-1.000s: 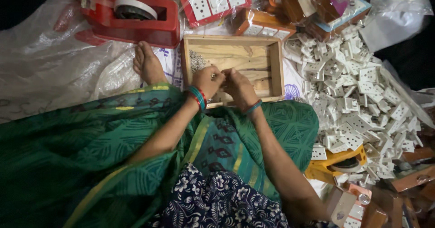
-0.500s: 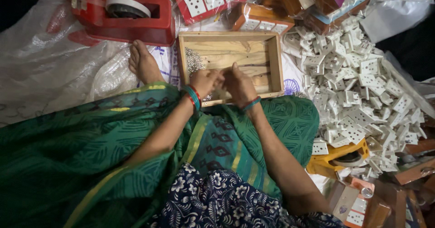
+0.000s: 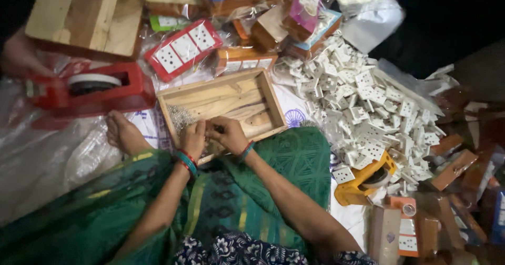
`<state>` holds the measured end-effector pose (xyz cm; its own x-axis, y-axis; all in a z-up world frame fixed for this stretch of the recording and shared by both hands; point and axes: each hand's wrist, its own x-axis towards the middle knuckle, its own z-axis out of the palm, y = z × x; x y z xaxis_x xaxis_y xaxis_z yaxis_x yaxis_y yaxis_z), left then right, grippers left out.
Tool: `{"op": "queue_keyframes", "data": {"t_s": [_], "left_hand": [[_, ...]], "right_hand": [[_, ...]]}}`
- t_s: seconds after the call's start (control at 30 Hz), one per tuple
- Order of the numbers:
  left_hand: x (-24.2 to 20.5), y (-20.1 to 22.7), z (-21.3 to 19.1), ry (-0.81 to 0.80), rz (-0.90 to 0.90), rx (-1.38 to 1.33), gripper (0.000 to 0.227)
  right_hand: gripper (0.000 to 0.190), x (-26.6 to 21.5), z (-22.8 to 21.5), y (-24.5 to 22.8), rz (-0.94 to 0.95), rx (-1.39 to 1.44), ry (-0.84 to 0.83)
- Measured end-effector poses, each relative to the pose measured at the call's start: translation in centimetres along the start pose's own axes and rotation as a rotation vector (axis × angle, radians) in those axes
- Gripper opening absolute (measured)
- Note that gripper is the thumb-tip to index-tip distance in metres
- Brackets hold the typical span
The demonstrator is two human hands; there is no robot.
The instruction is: The person sits on the floor and assembles small electrical components, likely socket parts, by hand. They pick up small metal pieces from a wooden tray and attach them to white plastic components, working continuously throughout the clip.
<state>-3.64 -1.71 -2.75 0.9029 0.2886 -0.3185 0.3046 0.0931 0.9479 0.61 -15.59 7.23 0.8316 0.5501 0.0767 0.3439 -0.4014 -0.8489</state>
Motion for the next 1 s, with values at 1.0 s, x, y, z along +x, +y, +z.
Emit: {"op": "queue_keyframes", "data": {"t_s": [1.0], "left_hand": [[0.3, 2.6, -2.0, 0.032, 0.230, 0.392, 0.041]], "right_hand": [[0.018, 0.4, -1.2, -0.1, 0.090, 0.046, 0.146]]}}
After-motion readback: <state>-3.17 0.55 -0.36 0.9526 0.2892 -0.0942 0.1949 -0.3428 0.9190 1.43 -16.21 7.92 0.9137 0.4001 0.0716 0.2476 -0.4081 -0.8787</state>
